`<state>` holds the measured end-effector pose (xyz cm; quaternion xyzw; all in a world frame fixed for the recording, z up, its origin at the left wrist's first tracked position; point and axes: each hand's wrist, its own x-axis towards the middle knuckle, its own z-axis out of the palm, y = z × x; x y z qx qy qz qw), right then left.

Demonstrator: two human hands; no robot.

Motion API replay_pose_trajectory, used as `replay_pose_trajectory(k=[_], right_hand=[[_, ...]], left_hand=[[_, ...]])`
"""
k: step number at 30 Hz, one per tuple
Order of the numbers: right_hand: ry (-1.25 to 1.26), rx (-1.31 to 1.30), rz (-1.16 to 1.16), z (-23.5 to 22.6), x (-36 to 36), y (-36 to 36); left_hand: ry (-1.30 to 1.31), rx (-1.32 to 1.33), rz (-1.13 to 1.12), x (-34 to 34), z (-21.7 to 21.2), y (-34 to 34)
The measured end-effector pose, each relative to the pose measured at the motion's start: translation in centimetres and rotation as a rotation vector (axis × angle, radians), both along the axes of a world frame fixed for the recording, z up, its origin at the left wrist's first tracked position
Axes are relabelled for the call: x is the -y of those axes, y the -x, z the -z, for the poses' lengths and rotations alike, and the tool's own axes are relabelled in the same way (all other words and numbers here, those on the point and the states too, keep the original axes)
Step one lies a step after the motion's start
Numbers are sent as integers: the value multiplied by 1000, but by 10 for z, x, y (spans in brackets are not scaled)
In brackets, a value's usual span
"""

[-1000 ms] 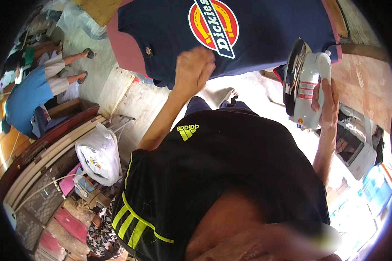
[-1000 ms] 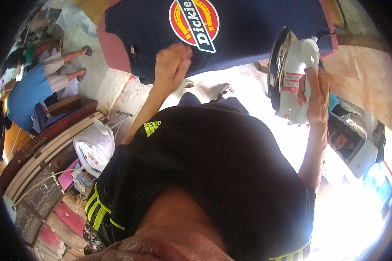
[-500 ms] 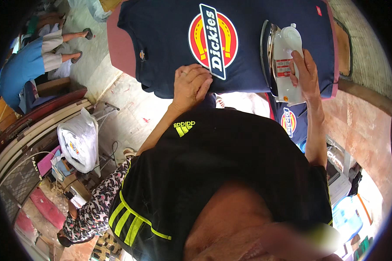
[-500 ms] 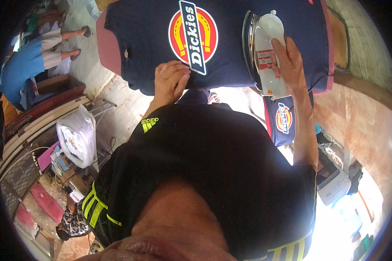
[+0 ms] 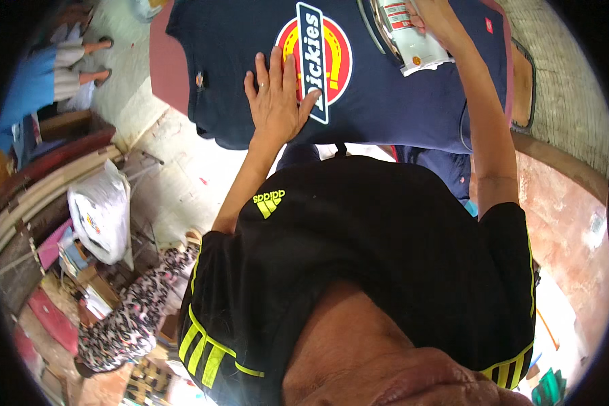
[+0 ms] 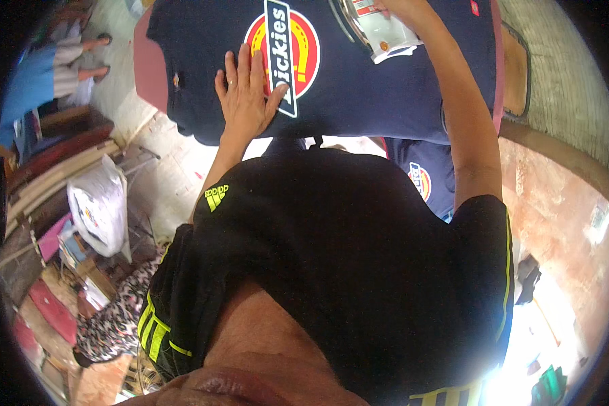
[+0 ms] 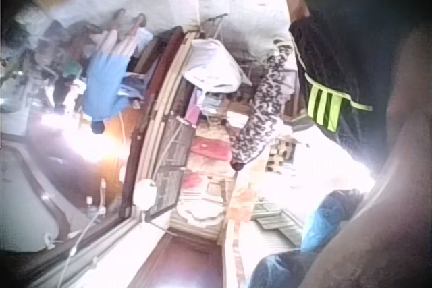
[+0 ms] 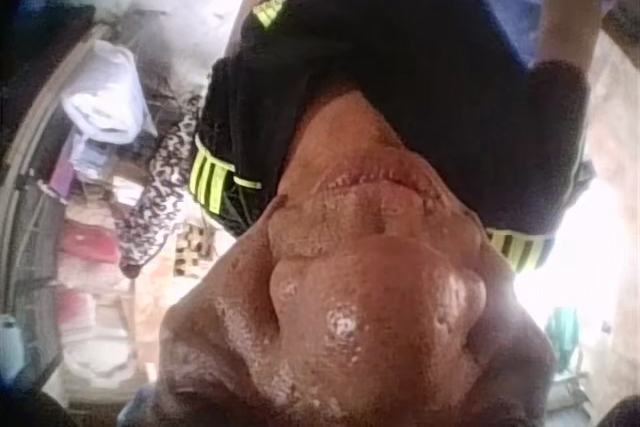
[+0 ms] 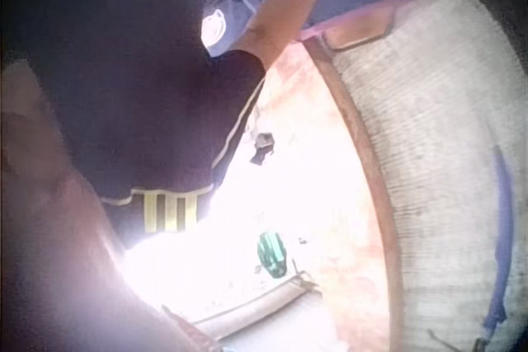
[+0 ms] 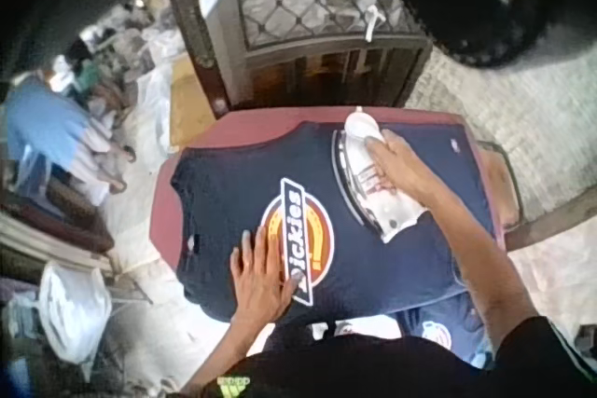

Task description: The person irons a dark blue t-shirt on a pink ironing board. They smooth the fabric with their hands, use a white steam iron to press the shirt, and flip it over to iron the other side. The person handles the shirt and the iron throughout the process.

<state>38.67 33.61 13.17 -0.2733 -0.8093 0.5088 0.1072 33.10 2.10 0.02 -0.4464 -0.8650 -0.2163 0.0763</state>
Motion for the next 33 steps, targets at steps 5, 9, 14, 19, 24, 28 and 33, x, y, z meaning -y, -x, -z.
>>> replay_pose_trajectory(k=[5,9,14,19,24,28,33], right_hand=[[160,-22,-59,8,22,-45],[201,-12,21,10,47,-84],[216,-60,-36,20,28,-76],[179,-8,-91,17,44,-91],[256,-20,-18,19,83,-132],[210,-53,-44,18,77,-115],[162,-111,-106,13,54,-62]], left_hand=[[5,37,-228,11,16,-24],[125,31,-383,40,21,-56],[96,17,-423,62,22,-75],[-19,-78,-509,66,25,-61],[-50,-88,-600,62,30,-56],[-42,-91,-606,61,30,-52],[-43,-101,-604,59,27,-55]])
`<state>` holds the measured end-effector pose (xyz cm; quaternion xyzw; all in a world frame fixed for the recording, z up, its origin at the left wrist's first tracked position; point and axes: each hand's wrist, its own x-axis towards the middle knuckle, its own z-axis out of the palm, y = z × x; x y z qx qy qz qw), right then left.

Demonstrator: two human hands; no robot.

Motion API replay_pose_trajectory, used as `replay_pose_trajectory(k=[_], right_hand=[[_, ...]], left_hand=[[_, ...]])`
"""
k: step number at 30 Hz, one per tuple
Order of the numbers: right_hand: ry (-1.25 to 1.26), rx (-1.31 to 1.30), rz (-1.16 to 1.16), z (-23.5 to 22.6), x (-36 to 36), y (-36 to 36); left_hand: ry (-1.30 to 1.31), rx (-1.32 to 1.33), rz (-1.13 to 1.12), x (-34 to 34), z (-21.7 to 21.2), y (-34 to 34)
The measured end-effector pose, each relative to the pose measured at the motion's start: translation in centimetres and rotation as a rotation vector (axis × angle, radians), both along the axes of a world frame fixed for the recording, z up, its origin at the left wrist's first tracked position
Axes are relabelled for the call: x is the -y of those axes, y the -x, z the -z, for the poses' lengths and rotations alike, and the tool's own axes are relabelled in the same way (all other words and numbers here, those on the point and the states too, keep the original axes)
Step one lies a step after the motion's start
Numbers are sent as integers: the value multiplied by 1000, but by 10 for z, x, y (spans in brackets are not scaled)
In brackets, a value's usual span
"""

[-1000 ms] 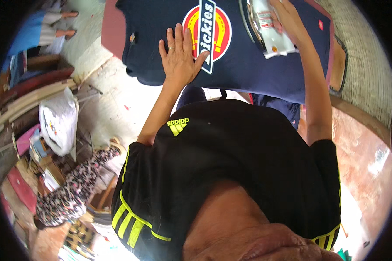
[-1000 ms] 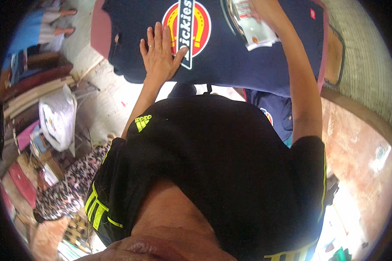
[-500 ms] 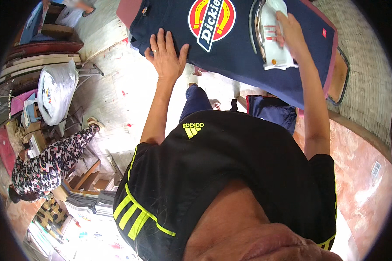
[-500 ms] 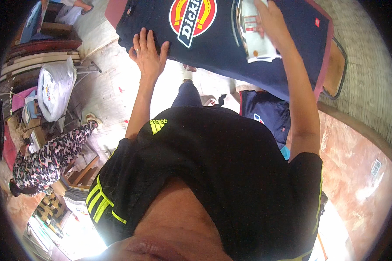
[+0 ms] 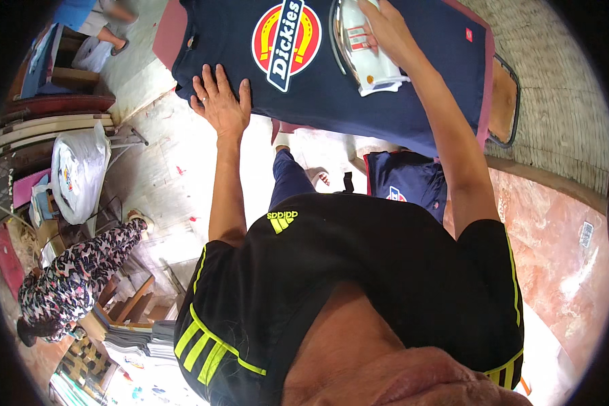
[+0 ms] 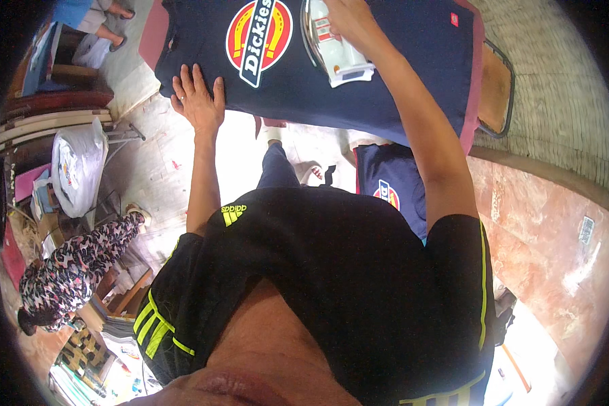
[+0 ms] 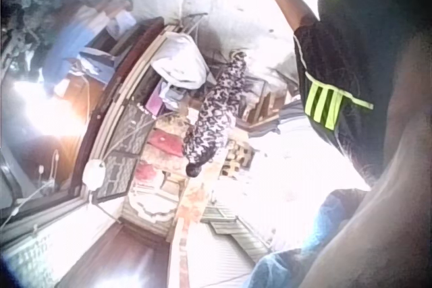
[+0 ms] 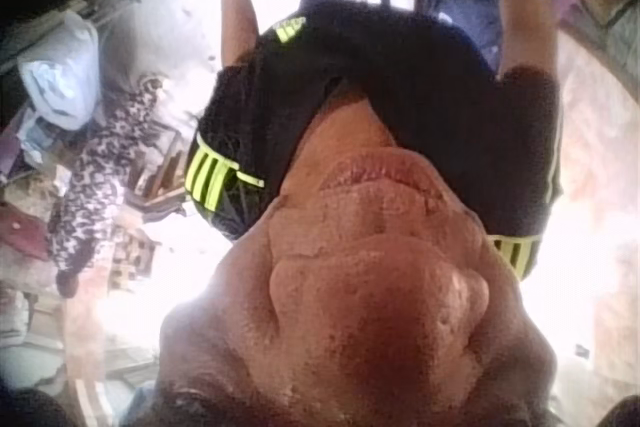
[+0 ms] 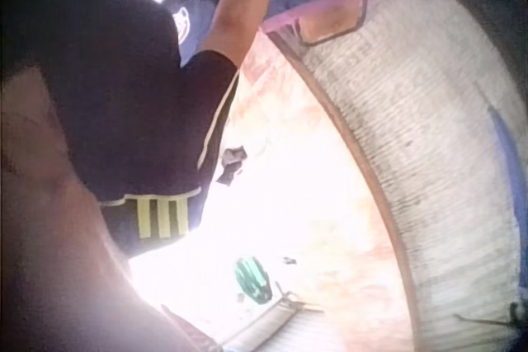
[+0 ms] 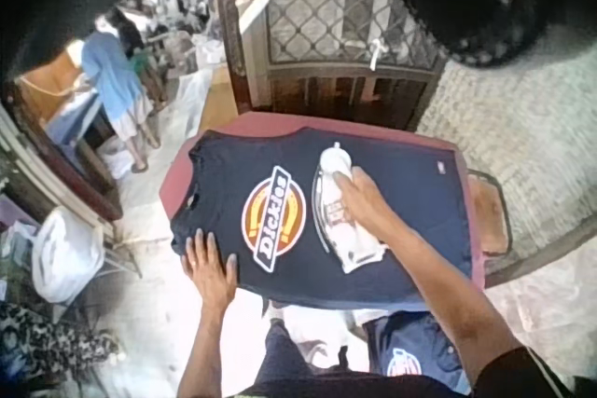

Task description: The person irons a dark blue t-shirt on a pink ironing board. They smooth the fabric with their hands, use a white steam iron to press the shirt, and flip it over to iron the other side. The person handles the shirt and the iron throughout the process.

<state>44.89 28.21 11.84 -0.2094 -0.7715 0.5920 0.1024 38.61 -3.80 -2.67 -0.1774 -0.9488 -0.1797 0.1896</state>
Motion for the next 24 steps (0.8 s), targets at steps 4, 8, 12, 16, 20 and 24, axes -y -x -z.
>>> replay_pose_trajectory(k=[4,8,12,16,20,24], right_hand=[[-134,44,-1,10,-1,-11],[5,96,64,0,30,-54],[43,-9,189,9,16,-42],[0,-84,285,4,-24,3],[-392,-168,299,18,-94,39],[-694,-74,133,33,-143,22]], left_hand=[[-8,-11,8,2,0,0],[8,6,-2,4,-5,-4],[45,60,-1,-2,-14,-6],[35,75,147,-41,-42,-16],[63,28,454,-100,-58,-35],[38,109,735,-131,-38,-55]])
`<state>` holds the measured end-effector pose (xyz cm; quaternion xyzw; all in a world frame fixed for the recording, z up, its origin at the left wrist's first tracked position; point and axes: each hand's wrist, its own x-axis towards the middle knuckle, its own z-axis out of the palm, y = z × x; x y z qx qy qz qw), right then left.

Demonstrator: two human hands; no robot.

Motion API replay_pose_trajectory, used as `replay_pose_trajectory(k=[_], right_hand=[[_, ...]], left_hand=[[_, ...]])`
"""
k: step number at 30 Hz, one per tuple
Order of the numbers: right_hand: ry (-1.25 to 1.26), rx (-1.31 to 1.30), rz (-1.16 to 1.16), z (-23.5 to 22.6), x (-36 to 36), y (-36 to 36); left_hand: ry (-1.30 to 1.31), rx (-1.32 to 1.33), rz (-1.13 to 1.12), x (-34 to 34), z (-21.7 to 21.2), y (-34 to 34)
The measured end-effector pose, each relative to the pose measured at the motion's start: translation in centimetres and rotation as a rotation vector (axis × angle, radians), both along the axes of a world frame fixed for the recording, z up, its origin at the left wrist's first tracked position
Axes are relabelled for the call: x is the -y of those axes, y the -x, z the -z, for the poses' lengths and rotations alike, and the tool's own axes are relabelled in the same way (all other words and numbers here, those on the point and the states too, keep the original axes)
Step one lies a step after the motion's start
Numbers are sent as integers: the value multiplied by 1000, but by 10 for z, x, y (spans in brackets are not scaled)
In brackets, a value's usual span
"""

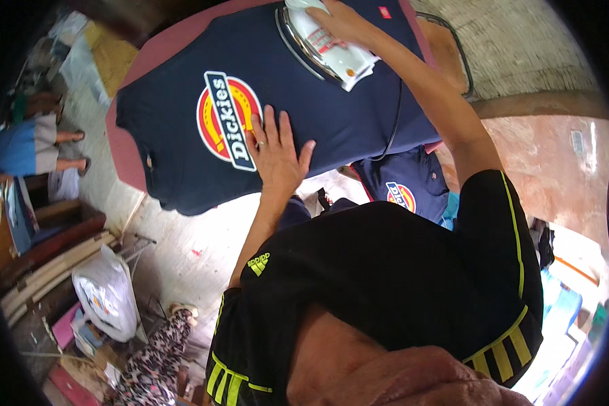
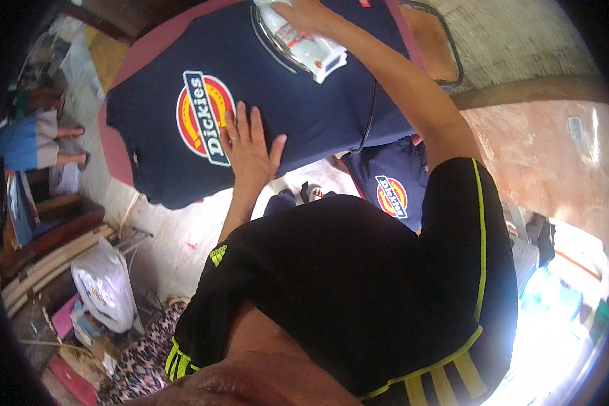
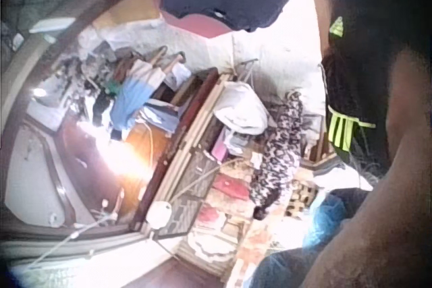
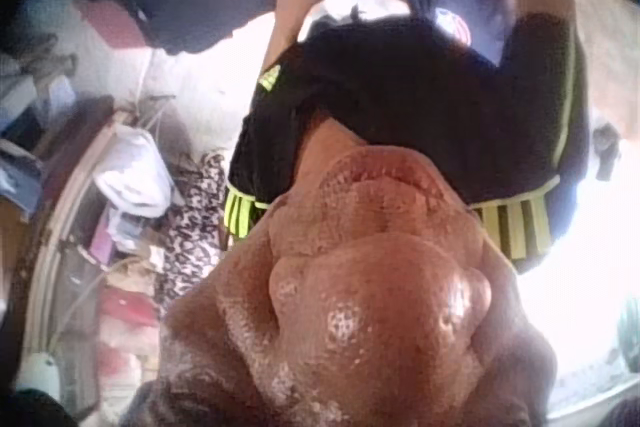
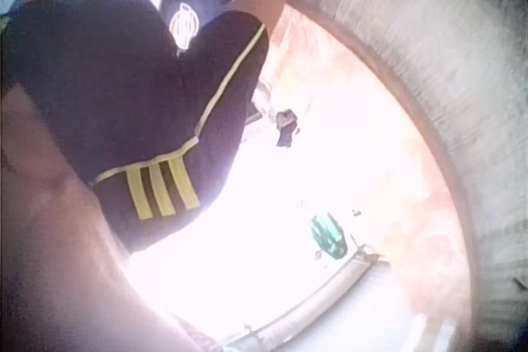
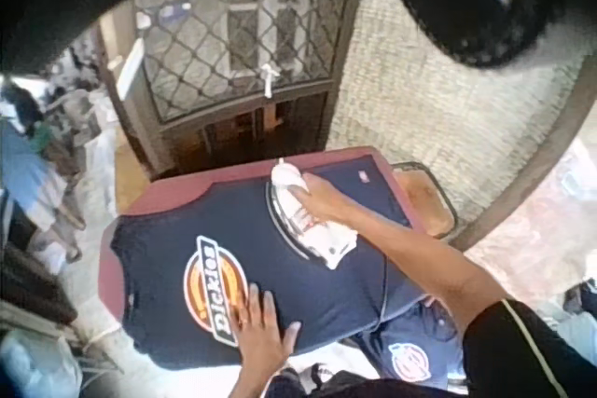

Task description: The person irons a dark blue t-shirt on a pink ironing board. They smooth the fabric with their hands, use a white steam iron to press the shirt, and flip it over to iron the other side. The person handles the shirt and the iron throughout the process.

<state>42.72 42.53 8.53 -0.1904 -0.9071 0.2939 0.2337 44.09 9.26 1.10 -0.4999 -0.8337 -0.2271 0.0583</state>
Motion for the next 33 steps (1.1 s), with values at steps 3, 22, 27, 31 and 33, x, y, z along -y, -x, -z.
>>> replay_pose_trajectory(k=[3,22,27,31,33], right_hand=[[66,204,96,-31,15,-49],[608,71,429,-54,-48,-186],[652,177,198,-54,25,-163],[582,169,-21,-49,22,-123],[627,162,-14,-52,7,-90]], left_hand=[[64,19,33,-1,-5,-3],[67,78,-72,5,-8,-10],[27,92,-145,1,-8,-21],[-17,67,-235,-9,-5,-41],[-61,79,-246,-10,-4,-54]])
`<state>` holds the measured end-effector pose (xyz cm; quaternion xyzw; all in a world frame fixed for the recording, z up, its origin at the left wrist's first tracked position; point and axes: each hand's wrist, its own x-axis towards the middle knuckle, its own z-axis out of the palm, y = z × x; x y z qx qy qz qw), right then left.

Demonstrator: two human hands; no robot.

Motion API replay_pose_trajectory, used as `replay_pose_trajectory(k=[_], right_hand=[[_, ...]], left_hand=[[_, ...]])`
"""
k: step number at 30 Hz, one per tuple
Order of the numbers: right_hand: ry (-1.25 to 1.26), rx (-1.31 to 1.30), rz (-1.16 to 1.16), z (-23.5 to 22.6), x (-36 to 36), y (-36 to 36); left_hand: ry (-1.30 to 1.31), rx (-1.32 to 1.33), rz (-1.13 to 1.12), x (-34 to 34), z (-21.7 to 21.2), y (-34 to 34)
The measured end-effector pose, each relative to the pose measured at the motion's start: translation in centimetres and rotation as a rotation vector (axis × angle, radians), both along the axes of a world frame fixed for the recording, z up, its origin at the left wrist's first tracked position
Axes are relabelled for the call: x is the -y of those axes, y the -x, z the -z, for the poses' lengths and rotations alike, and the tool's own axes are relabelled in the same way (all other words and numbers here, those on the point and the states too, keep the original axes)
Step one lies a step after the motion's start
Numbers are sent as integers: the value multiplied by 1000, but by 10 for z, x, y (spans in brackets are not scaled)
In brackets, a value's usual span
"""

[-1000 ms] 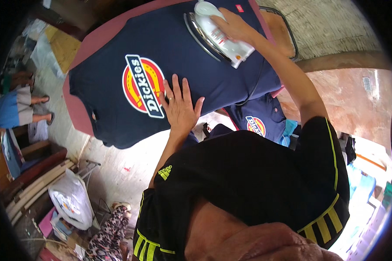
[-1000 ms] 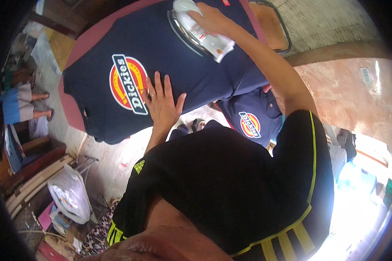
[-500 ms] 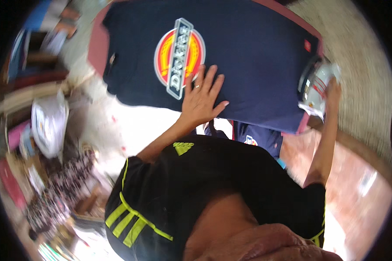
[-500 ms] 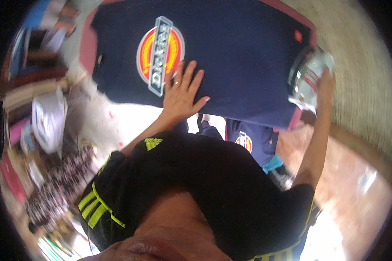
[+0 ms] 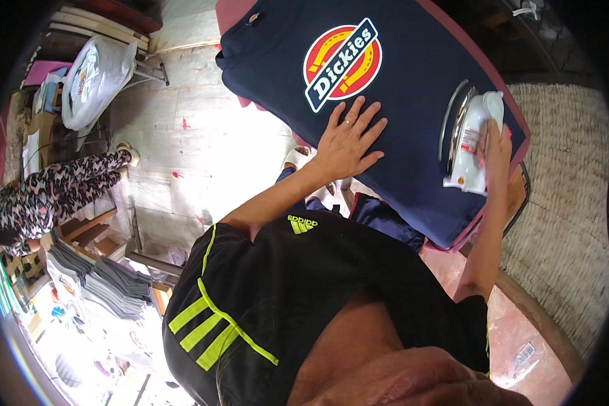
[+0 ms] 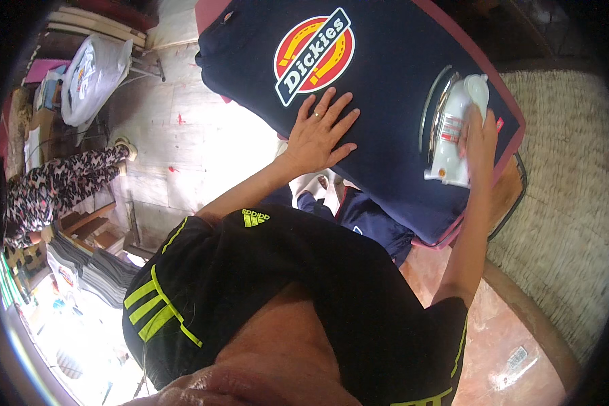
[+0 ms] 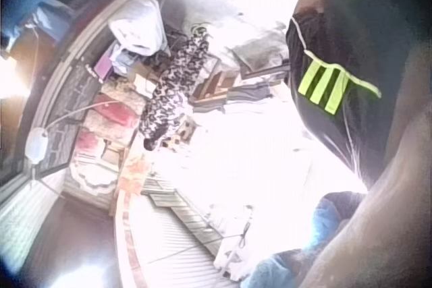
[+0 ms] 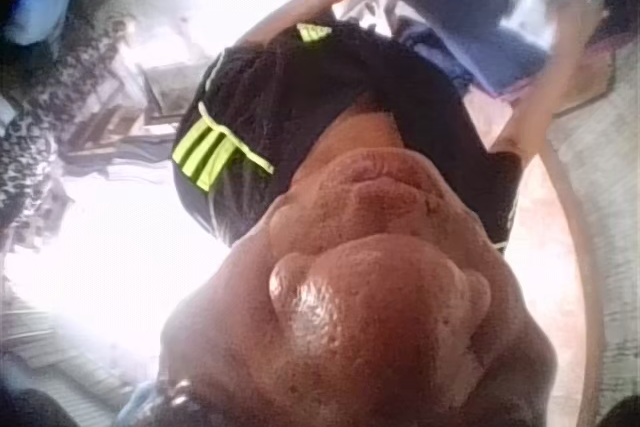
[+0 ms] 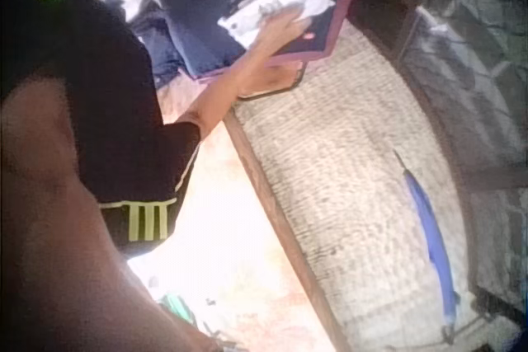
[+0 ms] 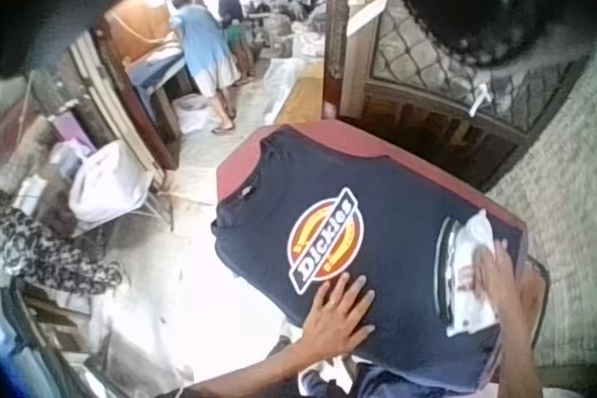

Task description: The person irons a dark blue t-shirt on a pink ironing board. They smooth the fabric with their hands, use a white steam iron to press the shirt, and flip it over to iron the other side. The person handles the shirt and the iron throughout the process.

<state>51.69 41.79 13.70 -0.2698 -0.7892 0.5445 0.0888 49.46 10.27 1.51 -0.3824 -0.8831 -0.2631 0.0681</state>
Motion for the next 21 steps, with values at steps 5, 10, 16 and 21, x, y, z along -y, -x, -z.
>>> replay_pose_trajectory(k=[5,10,16,21], right_hand=[[-4,20,-71,-7,14,3],[-29,67,-127,2,50,-46],[7,41,-187,-2,41,-15],[-175,99,-405,-22,9,51]], left_hand=[[-43,26,3,12,7,-25],[-23,50,11,29,9,-32],[-174,41,78,39,-3,-13],[-430,-187,-242,89,-11,42]])
